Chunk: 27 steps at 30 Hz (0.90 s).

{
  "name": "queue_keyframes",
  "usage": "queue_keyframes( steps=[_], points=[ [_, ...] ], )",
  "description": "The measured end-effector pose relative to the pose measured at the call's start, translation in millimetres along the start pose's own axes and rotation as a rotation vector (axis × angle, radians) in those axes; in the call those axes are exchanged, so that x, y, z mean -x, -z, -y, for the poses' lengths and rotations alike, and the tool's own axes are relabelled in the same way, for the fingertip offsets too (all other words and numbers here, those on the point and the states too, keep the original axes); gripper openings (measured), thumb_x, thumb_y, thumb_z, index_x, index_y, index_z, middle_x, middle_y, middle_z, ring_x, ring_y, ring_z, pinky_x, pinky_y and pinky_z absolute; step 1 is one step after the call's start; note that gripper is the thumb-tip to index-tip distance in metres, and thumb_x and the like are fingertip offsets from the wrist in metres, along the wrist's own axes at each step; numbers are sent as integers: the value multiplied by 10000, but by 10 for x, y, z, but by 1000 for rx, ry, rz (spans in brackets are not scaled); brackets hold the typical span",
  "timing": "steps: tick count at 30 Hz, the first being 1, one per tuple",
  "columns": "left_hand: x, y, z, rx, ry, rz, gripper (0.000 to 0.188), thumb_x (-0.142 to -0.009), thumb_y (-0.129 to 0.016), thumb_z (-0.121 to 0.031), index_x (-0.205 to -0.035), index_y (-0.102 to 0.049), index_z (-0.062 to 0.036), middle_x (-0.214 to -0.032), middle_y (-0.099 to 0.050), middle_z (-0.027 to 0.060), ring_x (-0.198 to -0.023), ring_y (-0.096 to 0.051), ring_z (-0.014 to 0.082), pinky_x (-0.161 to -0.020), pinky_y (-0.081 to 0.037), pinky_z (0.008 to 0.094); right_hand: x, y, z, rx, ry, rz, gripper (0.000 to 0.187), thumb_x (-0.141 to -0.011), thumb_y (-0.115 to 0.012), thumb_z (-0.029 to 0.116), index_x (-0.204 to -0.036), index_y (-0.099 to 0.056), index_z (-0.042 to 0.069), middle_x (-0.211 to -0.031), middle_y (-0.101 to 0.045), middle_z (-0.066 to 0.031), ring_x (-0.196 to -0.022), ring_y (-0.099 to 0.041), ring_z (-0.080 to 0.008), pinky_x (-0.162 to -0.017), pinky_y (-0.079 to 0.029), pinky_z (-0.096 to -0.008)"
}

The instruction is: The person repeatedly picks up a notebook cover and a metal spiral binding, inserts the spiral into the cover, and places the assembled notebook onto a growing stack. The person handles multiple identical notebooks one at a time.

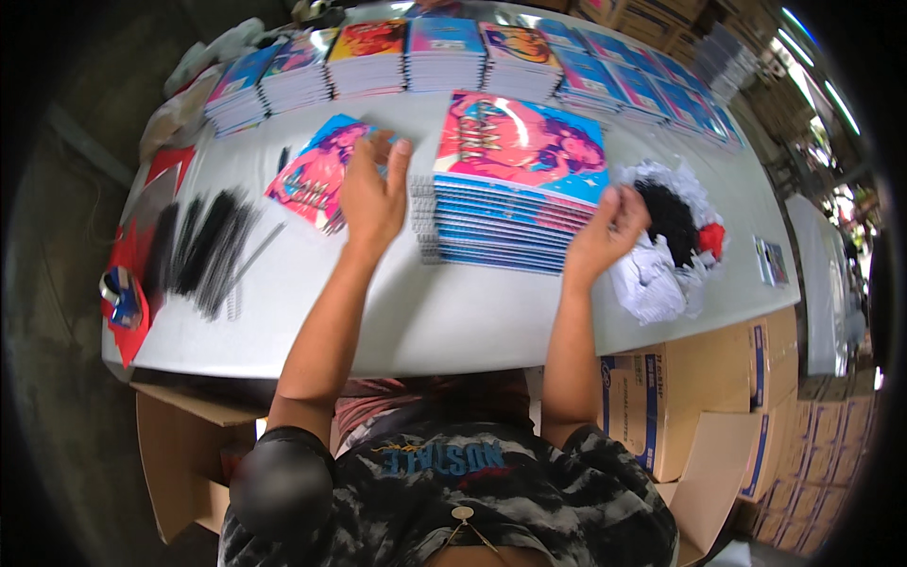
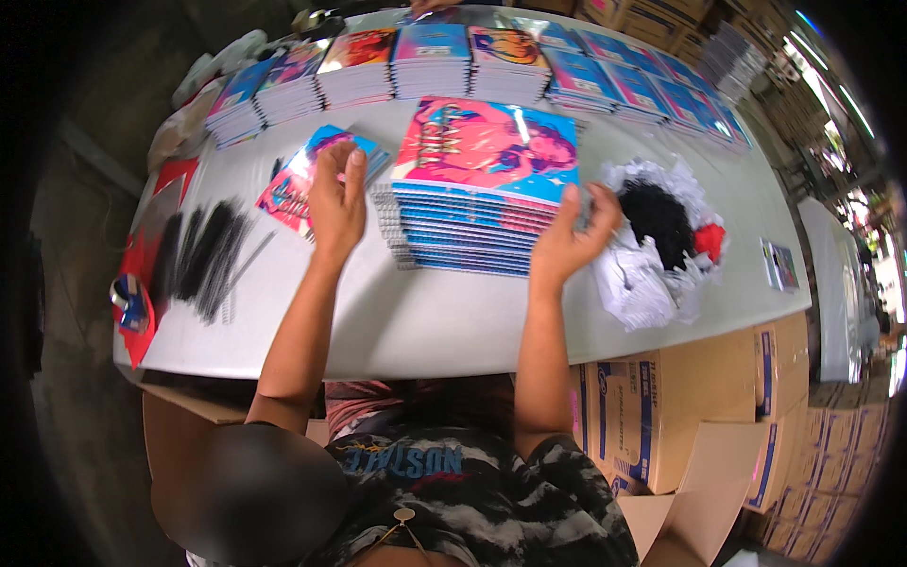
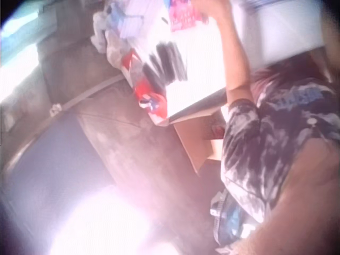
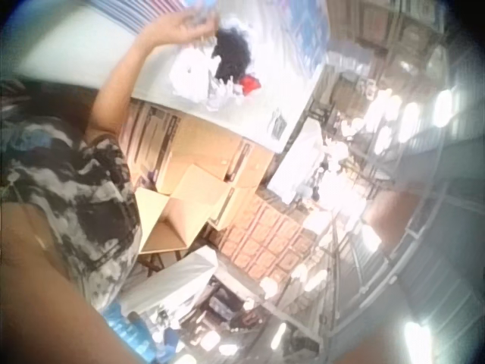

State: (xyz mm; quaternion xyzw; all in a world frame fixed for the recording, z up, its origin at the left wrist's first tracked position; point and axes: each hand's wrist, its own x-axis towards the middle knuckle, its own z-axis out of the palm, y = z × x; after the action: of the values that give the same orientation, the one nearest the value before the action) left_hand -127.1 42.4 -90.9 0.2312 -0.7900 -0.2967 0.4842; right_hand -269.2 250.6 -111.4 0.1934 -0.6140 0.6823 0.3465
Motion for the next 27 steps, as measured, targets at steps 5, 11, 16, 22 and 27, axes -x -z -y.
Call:
queue_keyframes(
  steps=[5,11,16,22,27],
  points=[
    [299,896,1076,-825,-175,415,674,-733,-664,-326,-1302,-399,-81,-1312,-429,137,-1224,-375,334,-1014,-271,454,302,159,361,-70,155,-38,338,-892,-548,164,-1135,-419,-32,-1195,-474,-162,-1034,-482,-214,-899,-378,-338],
    [1071,1374,316,-845,-335,472,323,-757,-545,-117,-1074,-607,-136,-993,-620,18,-839,-581,185,-762,-415,350,1055,98,990,-322,142,906,572,-744,-647,60,-1249,-382,8,-1278,-436,-165,-1193,-412,-344,-1006,-296,-440],
    [1245,1762,-563,-388,-161,613,358,-621,-749,-174,-954,-636,-107,-853,-640,17,-788,-600,171,-768,-399,339,1357,-183,1010,-469,123,1483,519,-713,-601,-57,-1212,-480,14,-1143,-593,-140,-1096,-547,-302,-981,-375,-410],
    [1064,1917,-300,-15,289,-152,746,-702,-715,-144,-1313,-318,18,-1320,-368,175,-1223,-369,273,-1025,-254,398,1299,-316,1014,-1143,-619,756,333,-837,-603,72,-1164,-546,110,-1147,-577,-43,-1054,-541,-184,-978,-372,-404],
    [1118,1530,-121,813,642,-26,402,-717,-573,6,-1112,-498,5,-1021,-570,69,-949,-520,159,-853,-401,304,1489,-220,843,-1274,-895,788,443,-812,-636,97,-1230,-494,134,-1234,-520,8,-1172,-441,-153,-1043,-282,-407]
  ],
)
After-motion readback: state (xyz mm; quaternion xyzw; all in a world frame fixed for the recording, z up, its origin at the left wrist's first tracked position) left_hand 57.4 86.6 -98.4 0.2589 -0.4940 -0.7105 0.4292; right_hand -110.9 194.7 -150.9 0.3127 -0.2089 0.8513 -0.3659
